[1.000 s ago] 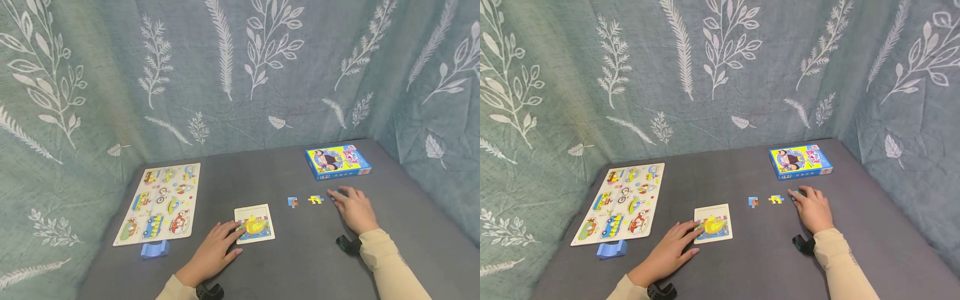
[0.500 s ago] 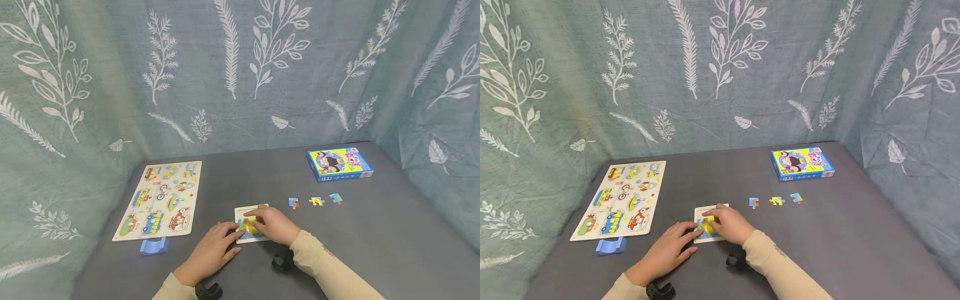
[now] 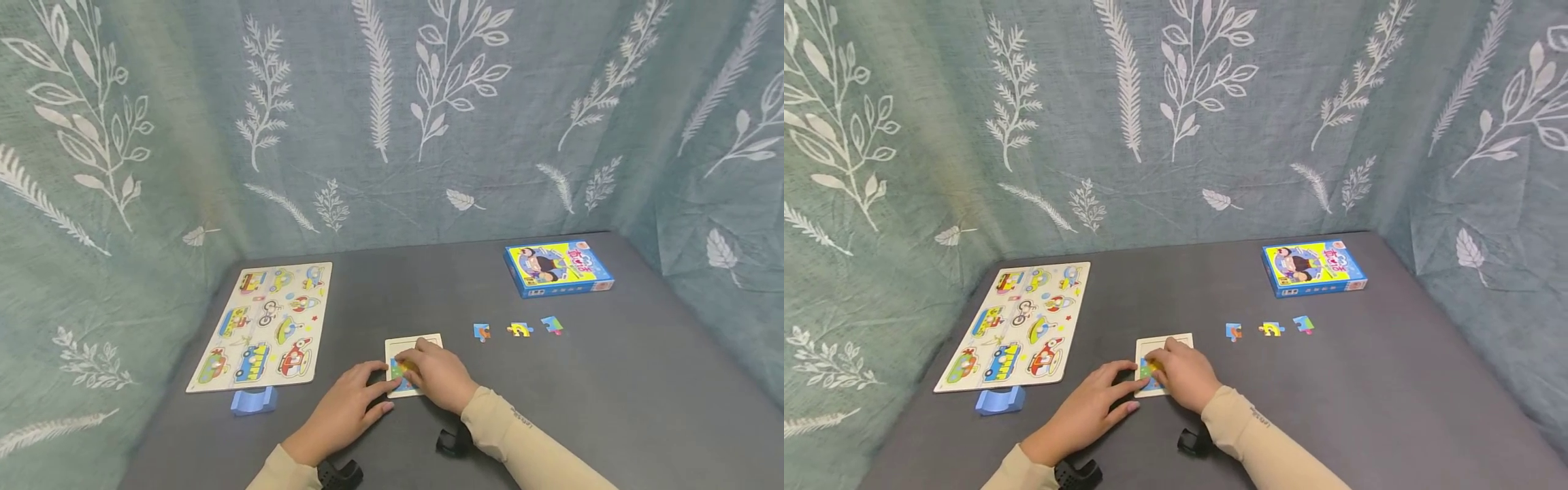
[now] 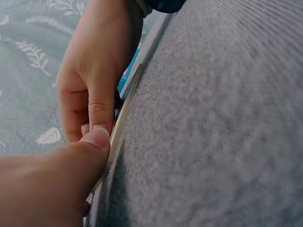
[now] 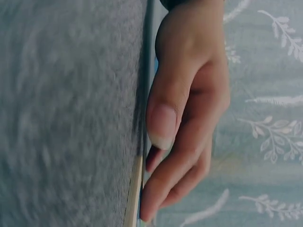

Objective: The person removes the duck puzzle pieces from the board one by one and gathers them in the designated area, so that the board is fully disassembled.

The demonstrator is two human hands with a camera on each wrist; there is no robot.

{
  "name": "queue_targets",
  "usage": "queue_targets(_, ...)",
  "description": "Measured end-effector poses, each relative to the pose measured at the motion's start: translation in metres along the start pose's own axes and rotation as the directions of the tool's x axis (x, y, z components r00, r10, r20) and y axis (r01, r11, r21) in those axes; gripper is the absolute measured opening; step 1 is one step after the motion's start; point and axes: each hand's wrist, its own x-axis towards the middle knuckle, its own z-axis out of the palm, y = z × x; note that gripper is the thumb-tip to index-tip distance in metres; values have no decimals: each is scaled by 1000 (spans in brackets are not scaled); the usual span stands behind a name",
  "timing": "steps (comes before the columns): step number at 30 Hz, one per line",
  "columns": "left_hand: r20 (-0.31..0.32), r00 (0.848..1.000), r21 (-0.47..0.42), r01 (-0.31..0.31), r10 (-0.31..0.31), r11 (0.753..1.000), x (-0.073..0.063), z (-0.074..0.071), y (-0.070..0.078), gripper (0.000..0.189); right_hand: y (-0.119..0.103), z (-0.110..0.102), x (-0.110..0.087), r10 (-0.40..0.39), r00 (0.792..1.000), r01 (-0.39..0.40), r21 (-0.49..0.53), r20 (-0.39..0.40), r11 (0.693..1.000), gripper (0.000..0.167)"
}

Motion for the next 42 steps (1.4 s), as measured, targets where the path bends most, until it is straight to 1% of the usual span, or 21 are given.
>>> queue_targets(4,-6,1000,7,-4,4,1000,-1,-1,-1,39,-5,-1,1,-2,1000,4,-40,27,999,35)
queue_targets(7,-9,1000,13,-10,10,1000,-1,-1,-1,40,-6,-3,2,-6,999,8,-42,37,999,35)
queue_targets(12,1,1000,13,-13,13,1000,2,-2,1,41,-3,-6,2,28,999,-29,54,32,998,35)
queue_targets(16,7,1000,8,-15,15,1000,1,-2,0,42,-2,-5,2,52,999,-52,147,3,988,36)
queue_targets(19,1,1000,10,-24,24,1000,0,-2,0,43,0,-5,3,46,997,-33,220,-54,975,31)
queue_targets(22,-7,1000,14,-27,28,1000,0,-3,0,42,2,-3,4,32,994,-4,260,-105,966,24)
queue_targets(24,-10,1000,12,-27,28,1000,0,-3,0,41,4,-1,4,24,991,11,267,-129,964,24)
queue_targets(26,-6,1000,10,-24,24,1000,0,-3,1,41,6,0,4,20,991,14,257,-129,966,23)
queue_targets(28,-2,1000,6,-25,25,1000,2,-2,1,40,9,0,4,31,993,2,274,-115,962,19)
queue_targets(30,3,1000,1,-27,27,1000,5,-2,1,41,12,-3,4,54,994,-21,311,-98,950,13)
queue_targets(32,6,1000,-2,-26,26,1000,6,-2,2,41,14,-6,4,87,993,-51,363,-84,930,6)
queue_targets(34,7,1000,-1,-22,22,1000,5,-3,2,41,15,-12,3,111,990,-68,404,-85,912,6)
queue_targets(36,6,1000,2,-16,16,1000,4,-4,2,42,16,-24,2,124,988,-73,425,-94,902,10)
queue_targets(39,0,1000,4,-16,16,1000,2,-4,3,41,23,-50,-3,140,984,-80,428,-111,900,11)
queue_targets(42,-11,1000,-2,-25,25,1000,2,-3,3,41,42,-77,-18,178,979,-122,412,-100,903,13)
